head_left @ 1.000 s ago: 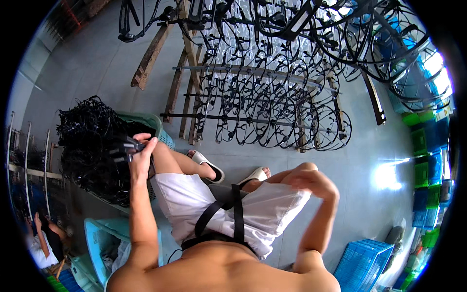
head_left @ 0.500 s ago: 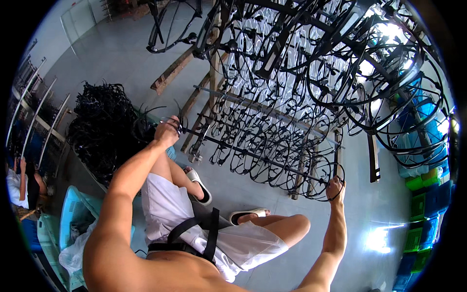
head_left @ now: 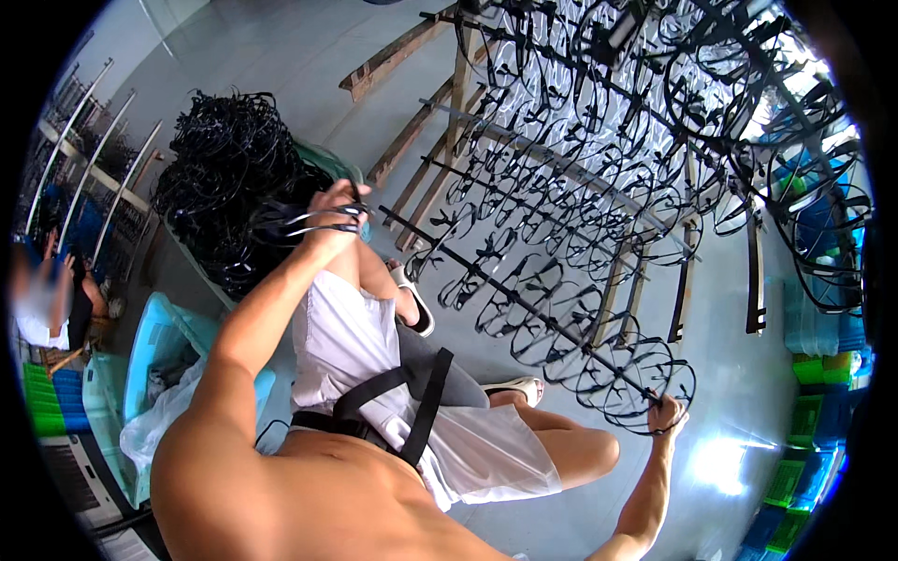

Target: The person repeatedly picks up black elastic headbands from a basket and attaches them to a metal rack. The person handles the headbands one at a time, looping them onto hooks on the rack.

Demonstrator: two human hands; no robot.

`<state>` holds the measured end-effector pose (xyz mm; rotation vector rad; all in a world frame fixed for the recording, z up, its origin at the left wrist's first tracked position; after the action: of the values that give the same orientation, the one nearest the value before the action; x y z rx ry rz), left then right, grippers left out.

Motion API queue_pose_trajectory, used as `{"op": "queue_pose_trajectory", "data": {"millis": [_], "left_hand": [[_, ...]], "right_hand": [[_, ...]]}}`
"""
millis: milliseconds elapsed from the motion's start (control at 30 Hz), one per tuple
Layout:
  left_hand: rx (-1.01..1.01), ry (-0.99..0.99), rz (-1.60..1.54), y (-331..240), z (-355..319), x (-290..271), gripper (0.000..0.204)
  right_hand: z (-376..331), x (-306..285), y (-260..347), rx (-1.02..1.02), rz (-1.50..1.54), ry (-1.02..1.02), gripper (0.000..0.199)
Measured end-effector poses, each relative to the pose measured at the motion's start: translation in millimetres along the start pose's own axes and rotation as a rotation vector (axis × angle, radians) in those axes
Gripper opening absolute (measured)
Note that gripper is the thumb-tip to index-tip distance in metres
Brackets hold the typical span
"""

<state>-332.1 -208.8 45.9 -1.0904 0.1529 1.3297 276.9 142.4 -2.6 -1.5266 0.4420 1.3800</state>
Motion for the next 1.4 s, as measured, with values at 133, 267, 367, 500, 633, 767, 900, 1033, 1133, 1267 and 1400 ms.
{"op": "queue_pose_trajectory", "data": {"millis": [133,267,367,500,633,767,900,1033,1133,1267,1400], "left_hand": [[0.031,-0.154,0.137,4.7,-21.4,-31.6,0.021],[-0.062,-0.087,0.208,-6.2,-29.1,-30.5,0.011],[-0.122,-0.055,0.197,-14.1,-33.7,-32.7,0.012],[-0.191,-0.033,0.144,-13.5,-36.2,-17.5,0.008],[-0.271,0.062,0.089,-19.4,-28.1,19.6,0.023],[-0.124,0.321,0.374,-47.1,-50.3,43.9,0.027],[-0.546,0.319,-0.022,-87.1,-101.5,41.3,0.033],[-0.554,0.261,-0.042,-112.2,-115.5,30.4,0.038],[-0.439,0.101,-0.092,-72.9,-95.7,-9.0,0.024],[-0.473,-0.110,-0.037,-32.6,-56.9,-87.0,0.012],[-0.612,0.167,0.158,46.4,-64.0,-130.8,0.019]], "right_hand": [[11.7,52.2,49.2,-0.058,0.061,0.057,0.036],[14.6,94.6,96.8,-0.123,0.159,0.026,0.031],[8.5,108.6,128.2,-0.116,0.174,0.144,0.033],[7.9,113.9,139.9,-0.100,0.189,0.117,0.032],[14.9,153.6,134.8,-0.136,0.297,0.109,0.022],[22.8,168.2,116.9,0.088,0.237,0.056,0.027],[46.7,157.2,124.2,0.245,0.318,-0.153,0.027],[62.6,182.4,132.2,0.279,0.233,0.037,0.029],[59.3,210.2,127.0,0.332,0.296,0.096,0.027],[65.3,205.3,137.4,0.291,0.336,0.101,0.032],[53.9,201.0,132.4,0.384,0.506,0.020,0.041]]}}
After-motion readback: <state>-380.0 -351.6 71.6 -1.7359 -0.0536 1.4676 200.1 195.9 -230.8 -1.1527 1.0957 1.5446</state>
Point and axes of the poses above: each hand's wrist, its own z-axis towards the middle knuckle, its own x-axis out of the palm, y = z × x, the point moved 4 cm from there along z, towards the middle knuckle, and after that the axes turned 15 degrees about -z, right-handed, at the moved point
